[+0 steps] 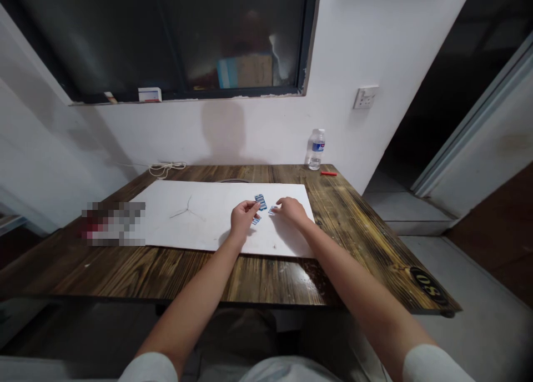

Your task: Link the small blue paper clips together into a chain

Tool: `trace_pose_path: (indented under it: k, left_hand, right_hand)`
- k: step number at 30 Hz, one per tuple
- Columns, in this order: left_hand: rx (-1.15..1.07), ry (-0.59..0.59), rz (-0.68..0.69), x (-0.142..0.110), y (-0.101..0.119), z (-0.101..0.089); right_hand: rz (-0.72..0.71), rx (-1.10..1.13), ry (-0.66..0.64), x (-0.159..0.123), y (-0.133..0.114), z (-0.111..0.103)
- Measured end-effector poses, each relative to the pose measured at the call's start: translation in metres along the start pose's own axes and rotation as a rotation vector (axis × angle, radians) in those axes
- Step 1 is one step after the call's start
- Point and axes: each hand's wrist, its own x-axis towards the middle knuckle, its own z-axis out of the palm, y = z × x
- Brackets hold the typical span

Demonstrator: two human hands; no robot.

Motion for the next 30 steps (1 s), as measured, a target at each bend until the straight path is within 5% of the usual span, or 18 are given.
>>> trace_pose_path:
  k: [12,16,22,30]
  left_hand:
    - [0.033,-0.013,0.022,0.001,-0.004,0.001]
    - [0.053,-0.017,0.019,0.002,-0.004,0.0]
    - [0.06,-0.024,0.0,0.001,-0.004,0.0]
    - [0.077,-0.031,-0.013,0.0,-0.005,0.0]
  right_hand:
    - [-0.023,0.043,0.154,-0.011,0.009,0.024]
    - [-0.057,0.328,0.167,-0.006,0.015,0.026]
    - [-0.008,1.07,0.034,-0.011,0.0,0.011]
    - [-0.114,1.233,0.068,-0.023,-0.022,-0.018]
